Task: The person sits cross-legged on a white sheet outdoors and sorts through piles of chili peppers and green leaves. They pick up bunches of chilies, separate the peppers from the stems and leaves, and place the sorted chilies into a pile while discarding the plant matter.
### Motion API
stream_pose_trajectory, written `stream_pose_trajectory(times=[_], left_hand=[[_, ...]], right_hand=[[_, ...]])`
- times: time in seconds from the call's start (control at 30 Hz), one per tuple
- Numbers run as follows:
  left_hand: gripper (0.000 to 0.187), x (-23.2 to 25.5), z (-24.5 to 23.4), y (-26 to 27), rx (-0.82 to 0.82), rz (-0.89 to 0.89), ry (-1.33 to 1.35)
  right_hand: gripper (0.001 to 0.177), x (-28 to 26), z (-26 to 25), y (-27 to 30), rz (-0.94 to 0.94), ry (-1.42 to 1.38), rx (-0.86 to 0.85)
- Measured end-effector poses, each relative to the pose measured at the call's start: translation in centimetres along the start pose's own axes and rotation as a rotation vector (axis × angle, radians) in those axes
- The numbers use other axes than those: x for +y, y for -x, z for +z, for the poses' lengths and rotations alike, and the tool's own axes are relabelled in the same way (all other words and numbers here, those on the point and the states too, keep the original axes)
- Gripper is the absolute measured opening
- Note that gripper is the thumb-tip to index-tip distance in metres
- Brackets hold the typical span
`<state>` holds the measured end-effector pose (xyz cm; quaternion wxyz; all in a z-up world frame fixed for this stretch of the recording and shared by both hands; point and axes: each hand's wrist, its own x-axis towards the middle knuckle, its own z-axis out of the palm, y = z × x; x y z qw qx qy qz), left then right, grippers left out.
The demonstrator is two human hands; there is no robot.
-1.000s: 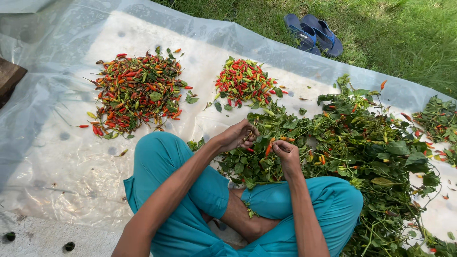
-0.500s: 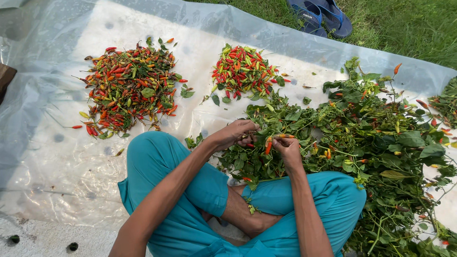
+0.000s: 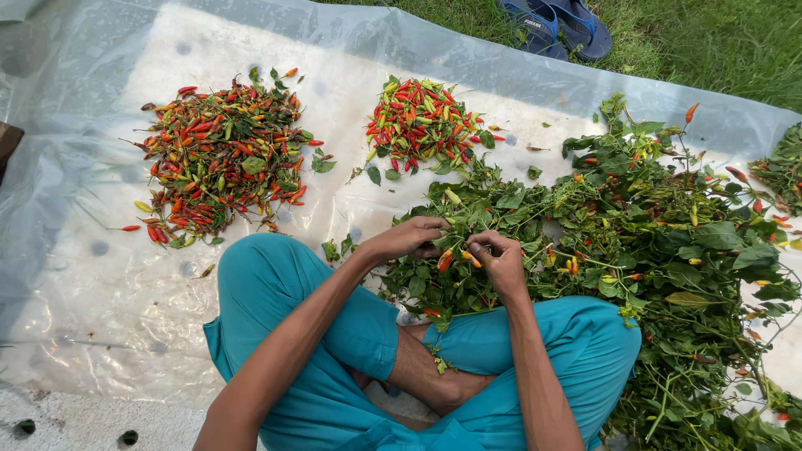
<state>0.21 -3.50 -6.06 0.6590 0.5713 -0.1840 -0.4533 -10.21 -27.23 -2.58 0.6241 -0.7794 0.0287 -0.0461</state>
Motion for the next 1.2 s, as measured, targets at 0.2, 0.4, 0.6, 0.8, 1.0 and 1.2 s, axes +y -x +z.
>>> stream_pose_trajectory(times=[0.2, 0.4, 0.6, 0.8, 1.0, 1.2], left_hand=[[0.056, -1.1, -0.4, -0.9, -0.021, 0.037, -0.054], [0.027, 5.6, 3.4, 4.1, 0.106, 0.234, -0.139], [0.032, 3.4, 1.7, 2.9, 0.186, 0.192, 0.027], [0.019, -1.3, -3.7, -0.3, 0.321, 0.326, 0.355], [0.027, 3.5, 0.2, 2.4, 0.261, 0.224, 0.111], [0.033, 11.3, 4.4, 6.5, 0.264, 0.289, -0.181]], right_hand=[[0.014, 4.0, -0.5, -0.6, 0.005, -0.105, -0.013], [0.011, 2.3, 0.5, 0.0, -0.007, -0.073, -0.077], [0.007, -0.3, 0.7, 0.1, -0.042, -0.075, 0.003], [0.01, -2.4, 0.3, 0.4, -0.093, 0.079, 0.17], [0.011, -2.6, 0.4, 0.4, -0.104, 0.15, 0.209], [0.013, -3.3, 0.9, 0.6, -0.088, 0.174, 0.213]])
